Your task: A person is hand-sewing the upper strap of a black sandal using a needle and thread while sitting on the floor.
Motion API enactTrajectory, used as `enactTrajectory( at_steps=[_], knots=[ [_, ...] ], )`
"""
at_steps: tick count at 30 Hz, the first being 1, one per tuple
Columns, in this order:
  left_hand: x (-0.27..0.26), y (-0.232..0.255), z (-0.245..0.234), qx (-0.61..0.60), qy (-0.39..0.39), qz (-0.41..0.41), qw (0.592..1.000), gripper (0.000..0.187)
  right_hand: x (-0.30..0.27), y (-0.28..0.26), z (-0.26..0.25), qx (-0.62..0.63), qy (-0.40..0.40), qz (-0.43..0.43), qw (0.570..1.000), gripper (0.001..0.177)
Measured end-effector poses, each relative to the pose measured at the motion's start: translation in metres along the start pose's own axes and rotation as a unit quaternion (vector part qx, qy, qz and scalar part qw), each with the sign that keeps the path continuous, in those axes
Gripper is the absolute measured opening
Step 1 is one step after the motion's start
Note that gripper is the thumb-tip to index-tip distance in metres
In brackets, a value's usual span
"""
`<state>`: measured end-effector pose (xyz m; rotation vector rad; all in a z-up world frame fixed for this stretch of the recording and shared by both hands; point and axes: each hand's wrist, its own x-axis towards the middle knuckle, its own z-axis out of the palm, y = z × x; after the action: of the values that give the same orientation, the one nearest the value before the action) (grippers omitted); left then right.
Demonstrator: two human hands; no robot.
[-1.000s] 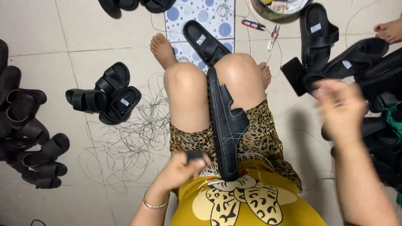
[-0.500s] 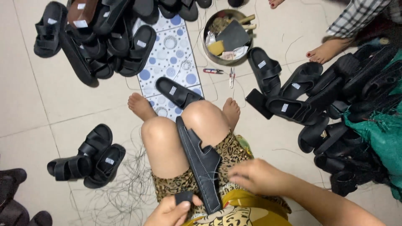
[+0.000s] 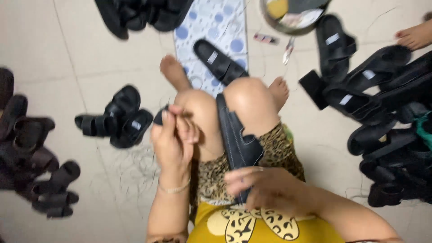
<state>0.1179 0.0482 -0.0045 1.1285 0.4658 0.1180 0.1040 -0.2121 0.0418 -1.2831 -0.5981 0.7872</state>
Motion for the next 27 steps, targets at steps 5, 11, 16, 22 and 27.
enactTrajectory(
  at_steps=[5, 11, 16, 22, 27],
  knots=[
    [0.009, -0.023, -0.055, -0.169, 0.022, -0.036, 0.985, 0.029, -0.016, 0.08, -0.01, 0.347, 0.272, 0.031, 0.897, 0.055],
    [0.014, 0.011, -0.123, 0.499, 0.114, -0.05, 0.857, 0.024, -0.05, 0.069, -0.087, -0.001, 0.361, 0.296, 0.884, 0.049],
    [-0.04, 0.03, -0.053, 0.281, -0.011, 0.123, 0.952, 0.041, -0.059, 0.028, -0.07, -0.371, 0.169, 0.206, 0.89, 0.057],
    [-0.063, 0.011, 0.001, 0.387, -0.333, 0.022, 0.859, 0.106, -0.017, 0.002, -0.024, -0.473, 0.024, 0.087, 0.877, 0.044],
    [-0.061, 0.007, 0.0, 0.444, -0.343, 0.02, 0.828, 0.112, -0.013, 0.01, -0.024, -0.489, 0.015, 0.098, 0.867, 0.036]
  ],
)
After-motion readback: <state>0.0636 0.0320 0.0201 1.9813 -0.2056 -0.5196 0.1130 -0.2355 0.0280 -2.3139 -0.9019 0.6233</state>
